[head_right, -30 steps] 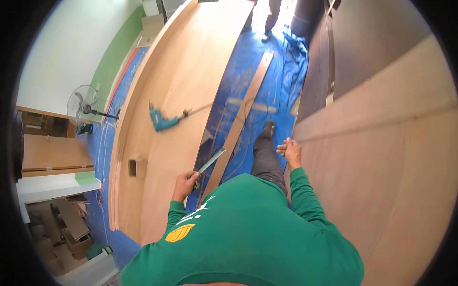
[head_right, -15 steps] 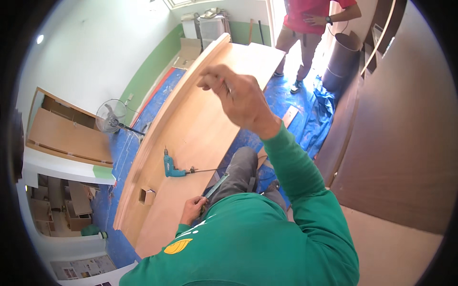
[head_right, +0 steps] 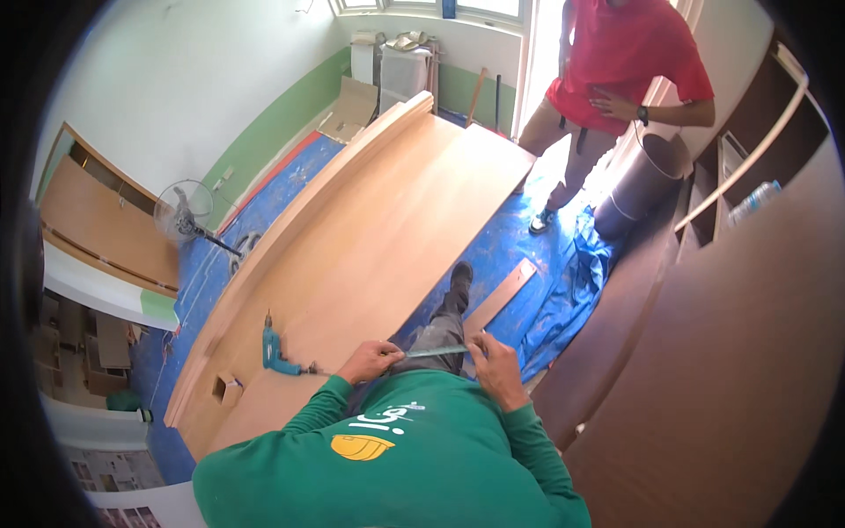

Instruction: The person measures and marks a large curved wooden panel using a tape measure and pencil. They then use a power drill to secure the panel to a structure and a circular saw to trim the edges. The person works on a construction site with blue protective sheeting on the floor.

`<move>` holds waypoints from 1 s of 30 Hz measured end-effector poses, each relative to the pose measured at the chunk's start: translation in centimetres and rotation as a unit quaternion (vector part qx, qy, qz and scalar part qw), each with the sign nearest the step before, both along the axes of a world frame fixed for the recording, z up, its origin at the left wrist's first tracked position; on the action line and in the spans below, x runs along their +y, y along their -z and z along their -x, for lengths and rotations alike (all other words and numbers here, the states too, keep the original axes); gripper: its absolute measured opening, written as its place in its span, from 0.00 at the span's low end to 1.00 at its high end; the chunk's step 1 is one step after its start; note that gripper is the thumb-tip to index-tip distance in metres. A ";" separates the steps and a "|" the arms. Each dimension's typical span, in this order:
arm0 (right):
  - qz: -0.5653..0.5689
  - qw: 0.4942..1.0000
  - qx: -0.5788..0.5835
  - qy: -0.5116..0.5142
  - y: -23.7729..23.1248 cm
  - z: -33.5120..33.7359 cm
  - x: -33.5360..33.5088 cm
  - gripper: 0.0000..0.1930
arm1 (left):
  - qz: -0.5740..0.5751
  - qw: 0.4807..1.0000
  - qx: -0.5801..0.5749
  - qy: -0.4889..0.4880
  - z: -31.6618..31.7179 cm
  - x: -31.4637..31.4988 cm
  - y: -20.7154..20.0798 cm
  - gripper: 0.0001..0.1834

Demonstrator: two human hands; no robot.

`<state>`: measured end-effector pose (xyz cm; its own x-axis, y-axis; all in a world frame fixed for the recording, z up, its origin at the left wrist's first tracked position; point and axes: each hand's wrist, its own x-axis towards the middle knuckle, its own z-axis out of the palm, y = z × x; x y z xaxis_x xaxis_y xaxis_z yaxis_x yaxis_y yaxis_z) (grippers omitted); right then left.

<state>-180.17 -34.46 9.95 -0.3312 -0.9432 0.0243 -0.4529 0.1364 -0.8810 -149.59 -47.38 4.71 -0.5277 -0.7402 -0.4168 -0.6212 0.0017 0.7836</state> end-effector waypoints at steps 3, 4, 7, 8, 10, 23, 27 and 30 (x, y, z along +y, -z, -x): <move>-0.062 0.997 -0.029 0.028 1.8 3.1 -5.1 0.09 | -0.001 0.994 -0.046 0.096 4.5 -8.3 2.2 0.18; -0.075 0.996 -0.037 0.025 2.8 4.3 -7.5 0.09 | 0.018 0.991 -0.043 0.126 6.0 -11.5 3.2 0.19; -0.121 0.988 -0.087 0.026 6.0 7.7 -14.5 0.10 | 0.056 0.978 -0.071 0.189 10.2 -21.4 3.4 0.18; -0.133 0.983 -0.120 0.031 7.2 8.8 -16.9 0.10 | 0.076 0.972 -0.079 0.208 11.5 -25.0 3.6 0.18; -0.168 0.975 -0.144 0.034 8.4 11.2 -21.8 0.11 | 0.093 0.959 -0.083 0.256 14.3 -31.4 4.8 0.17; -0.229 0.953 -0.126 0.154 18.2 25.8 -38.4 0.12 | 0.096 0.938 -0.070 0.325 36.4 -51.0 18.1 0.11; -0.170 0.942 -0.158 0.243 22.8 32.1 -41.7 0.13 | 0.209 0.929 -0.004 0.307 43.8 -55.5 19.8 0.11; -0.090 0.934 -0.160 0.305 25.6 35.6 -46.0 0.14 | 0.256 0.917 -0.014 0.305 48.9 -59.9 20.0 0.10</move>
